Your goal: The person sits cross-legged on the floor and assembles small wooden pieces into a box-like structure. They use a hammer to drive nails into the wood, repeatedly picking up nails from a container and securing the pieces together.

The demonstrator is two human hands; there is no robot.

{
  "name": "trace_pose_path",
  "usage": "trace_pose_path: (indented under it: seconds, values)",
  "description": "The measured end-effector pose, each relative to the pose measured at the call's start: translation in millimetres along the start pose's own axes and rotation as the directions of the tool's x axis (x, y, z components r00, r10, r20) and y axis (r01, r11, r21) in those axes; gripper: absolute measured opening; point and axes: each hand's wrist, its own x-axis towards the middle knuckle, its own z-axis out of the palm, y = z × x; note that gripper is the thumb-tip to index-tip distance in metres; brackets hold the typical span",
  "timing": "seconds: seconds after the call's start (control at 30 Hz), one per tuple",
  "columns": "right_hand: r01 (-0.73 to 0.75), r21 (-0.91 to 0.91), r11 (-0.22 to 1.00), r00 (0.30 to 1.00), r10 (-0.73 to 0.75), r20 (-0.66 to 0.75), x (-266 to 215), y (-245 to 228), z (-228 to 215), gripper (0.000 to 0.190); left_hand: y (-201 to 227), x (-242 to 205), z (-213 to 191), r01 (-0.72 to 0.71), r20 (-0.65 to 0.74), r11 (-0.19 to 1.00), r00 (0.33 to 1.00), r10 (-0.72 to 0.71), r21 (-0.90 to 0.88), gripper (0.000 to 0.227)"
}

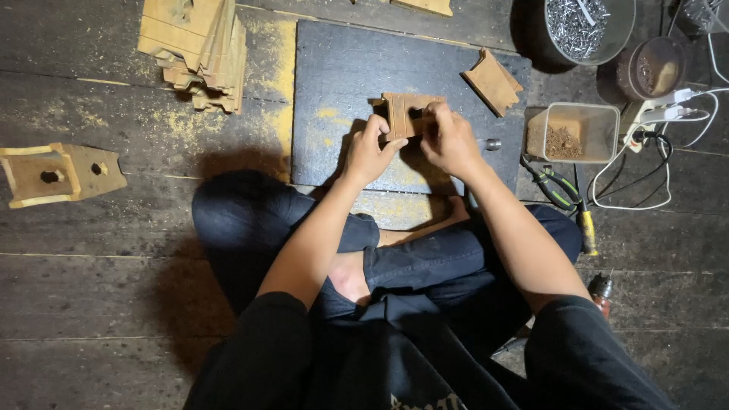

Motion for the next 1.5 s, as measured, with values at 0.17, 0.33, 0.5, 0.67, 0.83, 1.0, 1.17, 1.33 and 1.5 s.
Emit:
trace_pose_path:
  seconds: [0.17, 0.33, 0.5, 0.67, 0.83, 1.0, 1.17, 1.33, 1.5]
  values:
    - [-0.091, 0.188, 0.978, 0.993, 0.102, -0.052, 1, -11, -3, 0.039, -19, 3, 9, -0.018, -0.016, 1.0, 1.0, 0.017, -0.009, 0.046]
    - [-0.133, 0.32, 0.938, 0.983, 0.166, -0.078, 1, 6, 0, 0.038, -26, 5, 13, -0.024, -0.022, 0.999, 0.999, 0.024, -0.027, 0.045]
    - [-0.202, 0.39, 0.898, 0.968, 0.243, -0.059, -6, 17, 1, 0.038, -24, 3, 11, -0.031, -0.019, 0.999, 0.999, 0.03, -0.026, 0.046]
    - [-0.211, 0.378, 0.902, 0.966, 0.251, -0.059, -6, 8, -1, 0.038, -25, 5, 14, -0.028, -0.021, 0.999, 0.999, 0.028, -0.02, 0.047]
    - [-0.187, 0.347, 0.919, 0.972, 0.223, -0.069, -3, 5, 0, 0.034, -20, 3, 10, -0.037, -0.031, 0.999, 0.999, 0.036, -0.007, 0.048]
    - [-0.166, 0.345, 0.924, 0.973, 0.209, -0.093, -3, 12, 4, 0.032, -22, 3, 12, -0.032, -0.03, 0.999, 0.999, 0.032, -0.008, 0.048]
    - [-0.158, 0.339, 0.927, 0.974, 0.203, -0.1, -4, 8, 3, 0.03, -18, 2, 10, -0.019, -0.018, 1.0, 1.0, 0.018, -0.011, 0.048]
    - [-0.153, 0.331, 0.931, 0.972, 0.203, -0.12, -4, 8, 3, 0.026, -17, 3, 9, -0.009, -0.013, 1.0, 1.0, 0.009, 0.0, 0.048]
    - [-0.138, 0.285, 0.948, 0.978, 0.176, -0.11, -9, 3, 3, 0.024, -17, 3, 8, -0.01, -0.004, 1.0, 1.0, 0.01, 0.002, 0.048]
